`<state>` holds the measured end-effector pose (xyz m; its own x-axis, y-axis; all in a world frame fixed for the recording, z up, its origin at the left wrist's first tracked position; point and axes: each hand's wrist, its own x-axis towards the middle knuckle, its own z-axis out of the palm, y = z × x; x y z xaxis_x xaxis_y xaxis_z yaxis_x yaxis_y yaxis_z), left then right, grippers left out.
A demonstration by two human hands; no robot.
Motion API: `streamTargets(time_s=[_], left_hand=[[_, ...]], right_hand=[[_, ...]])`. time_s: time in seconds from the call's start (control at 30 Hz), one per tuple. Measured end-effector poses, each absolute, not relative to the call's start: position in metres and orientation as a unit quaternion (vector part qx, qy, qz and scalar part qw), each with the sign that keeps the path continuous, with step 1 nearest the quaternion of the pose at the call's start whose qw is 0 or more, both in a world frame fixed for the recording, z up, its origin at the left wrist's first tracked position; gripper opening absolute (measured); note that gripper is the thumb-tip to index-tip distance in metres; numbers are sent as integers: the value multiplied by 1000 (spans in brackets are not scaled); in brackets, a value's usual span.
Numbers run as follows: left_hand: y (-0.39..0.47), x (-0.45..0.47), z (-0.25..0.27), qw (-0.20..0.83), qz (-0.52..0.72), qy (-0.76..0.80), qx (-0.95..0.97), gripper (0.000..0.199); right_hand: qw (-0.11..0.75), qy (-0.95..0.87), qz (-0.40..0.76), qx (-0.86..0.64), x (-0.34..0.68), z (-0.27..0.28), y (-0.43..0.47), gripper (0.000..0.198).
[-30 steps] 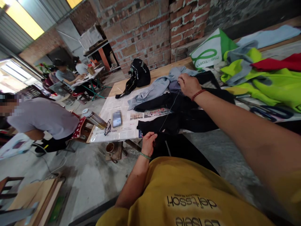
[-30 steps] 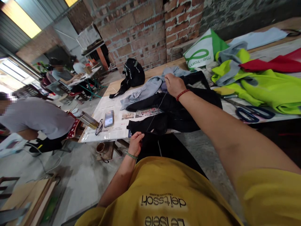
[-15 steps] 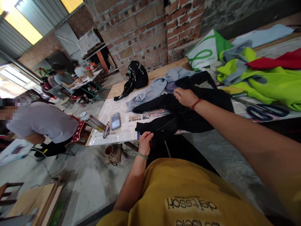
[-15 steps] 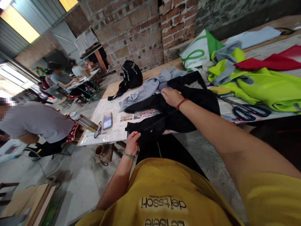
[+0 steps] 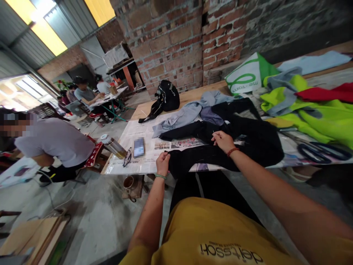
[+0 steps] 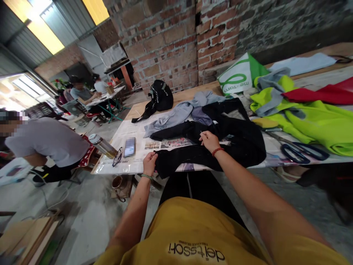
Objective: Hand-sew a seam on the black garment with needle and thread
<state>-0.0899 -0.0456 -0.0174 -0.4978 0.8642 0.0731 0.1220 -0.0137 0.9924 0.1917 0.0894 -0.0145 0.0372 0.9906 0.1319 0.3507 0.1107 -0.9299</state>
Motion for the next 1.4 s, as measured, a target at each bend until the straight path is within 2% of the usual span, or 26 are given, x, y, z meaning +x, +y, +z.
streamTargets(time_s=[0.7, 0.97, 1.17, 1.4], left_hand=[[-48, -94, -27, 276, 598, 640, 396, 23], [-39, -83, -27, 273, 558, 661, 421, 31], [-37, -72, -23, 232, 527, 677, 459, 31], [-43, -74, -22, 216, 535, 678, 456, 27]], right_hand=[[472, -580, 400, -530, 195, -21, 95, 22], [521, -493, 508, -477, 209, -21, 100, 19], [572, -375, 613, -396, 234, -11, 97, 15], [574, -331, 665, -345, 253, 1, 89, 11]])
